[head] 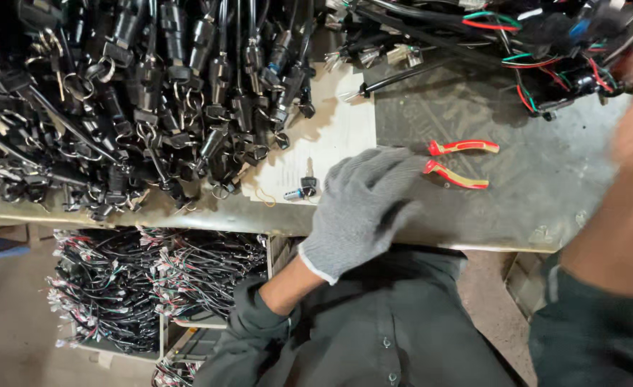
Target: The person holds a black cable in a gloved hand and uses red-handled pliers to strip insulation from the wire ends, pulling off the cut insulation pieces. They work through the cable ends one at a time at a workbench covered with piles of similar wired connectors.
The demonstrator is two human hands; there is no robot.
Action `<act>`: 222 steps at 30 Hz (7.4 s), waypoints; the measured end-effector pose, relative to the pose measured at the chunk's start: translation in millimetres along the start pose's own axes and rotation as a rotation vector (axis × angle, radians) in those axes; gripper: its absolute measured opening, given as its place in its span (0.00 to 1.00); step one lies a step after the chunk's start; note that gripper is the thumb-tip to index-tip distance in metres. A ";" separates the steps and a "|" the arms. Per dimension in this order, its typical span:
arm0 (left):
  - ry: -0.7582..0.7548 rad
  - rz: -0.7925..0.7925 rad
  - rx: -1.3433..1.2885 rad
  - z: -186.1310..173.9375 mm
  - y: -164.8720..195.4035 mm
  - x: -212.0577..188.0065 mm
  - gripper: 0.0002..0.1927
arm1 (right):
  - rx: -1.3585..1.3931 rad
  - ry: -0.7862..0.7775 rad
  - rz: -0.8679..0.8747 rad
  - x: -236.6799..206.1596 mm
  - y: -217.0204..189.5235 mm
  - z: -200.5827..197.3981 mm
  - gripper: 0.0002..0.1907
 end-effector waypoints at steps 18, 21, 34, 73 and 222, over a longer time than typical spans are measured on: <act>-0.090 0.087 -0.249 27.0 -26.5 42.6 0.38 | 0.738 0.175 -0.115 -37.8 45.8 56.3 0.13; -0.097 0.061 -0.278 22.5 -31.7 41.1 0.36 | 0.683 0.150 -0.177 -38.9 42.6 65.9 0.12; -0.160 0.163 -0.109 5.5 -16.3 47.2 0.32 | 0.568 0.168 -0.254 -49.5 24.2 81.0 0.13; -0.337 0.297 -0.498 37.0 26.4 46.4 0.39 | 0.804 0.126 -0.138 -118.2 8.5 74.9 0.15; -0.146 -0.145 -0.468 2.6 -47.2 11.4 0.30 | -0.314 -0.191 -0.070 -104.0 95.0 139.6 0.15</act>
Point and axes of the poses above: each hand's wrist, its own x-axis towards the middle knuckle, its own z-axis out of the palm, y = z × x, the point moved 4 cm from there along x, towards the middle knuckle, and after that the axes turned 10 degrees about -y, right-handed, at the moved point
